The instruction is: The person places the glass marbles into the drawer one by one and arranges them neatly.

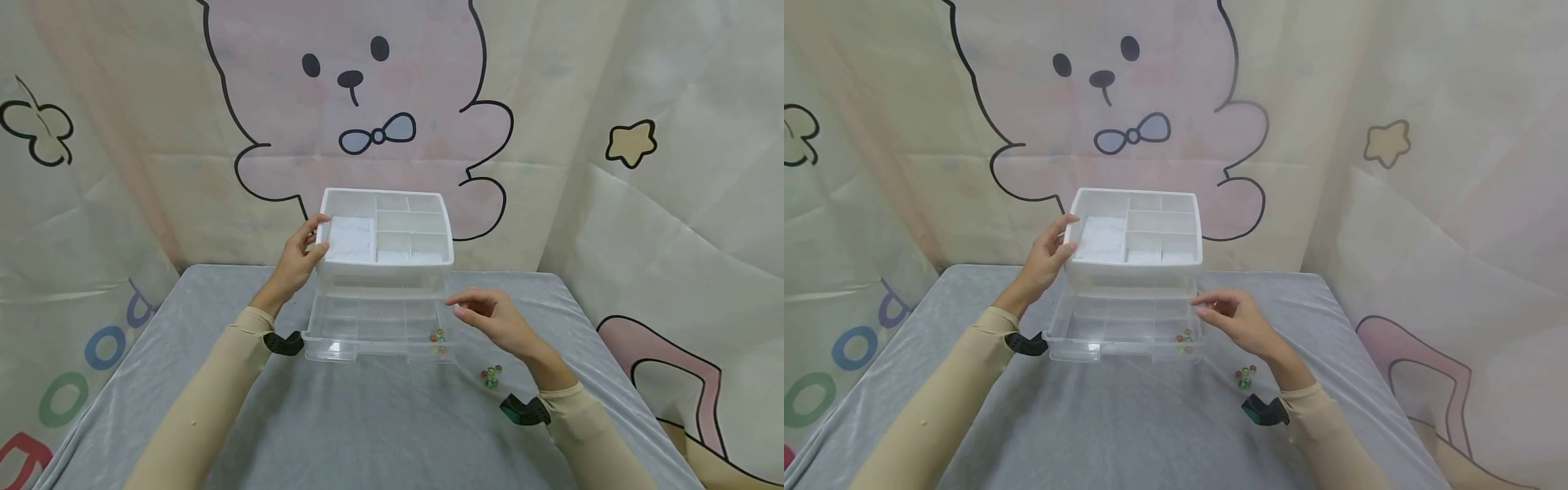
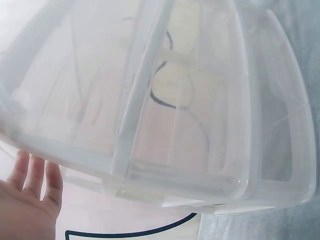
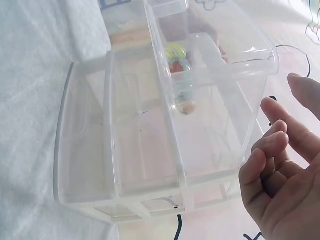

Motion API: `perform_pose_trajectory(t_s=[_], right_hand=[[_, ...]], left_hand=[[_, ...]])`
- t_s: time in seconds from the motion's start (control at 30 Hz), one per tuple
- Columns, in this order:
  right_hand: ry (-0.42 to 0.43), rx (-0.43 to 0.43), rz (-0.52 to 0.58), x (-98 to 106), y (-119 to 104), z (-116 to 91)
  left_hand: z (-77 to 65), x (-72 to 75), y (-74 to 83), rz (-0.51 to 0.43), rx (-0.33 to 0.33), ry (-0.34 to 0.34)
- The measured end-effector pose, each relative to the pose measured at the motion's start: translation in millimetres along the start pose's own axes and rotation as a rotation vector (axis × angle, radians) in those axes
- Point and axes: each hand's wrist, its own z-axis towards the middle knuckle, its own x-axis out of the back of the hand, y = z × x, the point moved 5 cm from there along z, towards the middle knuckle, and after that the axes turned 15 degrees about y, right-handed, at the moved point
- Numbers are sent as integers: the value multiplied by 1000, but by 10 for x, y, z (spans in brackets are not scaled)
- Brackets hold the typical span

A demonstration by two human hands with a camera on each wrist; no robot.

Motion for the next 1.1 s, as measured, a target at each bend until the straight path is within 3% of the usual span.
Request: perform_pose_trajectory(t_s=[0.53,1.1], right_hand=[[98,-73,-31,231,123,-133],[121,-129,-135,309,371,-308]], left_hand=[[5,-6,-9,2,-17,7],[-2,-3,-32,5,-18,8]])
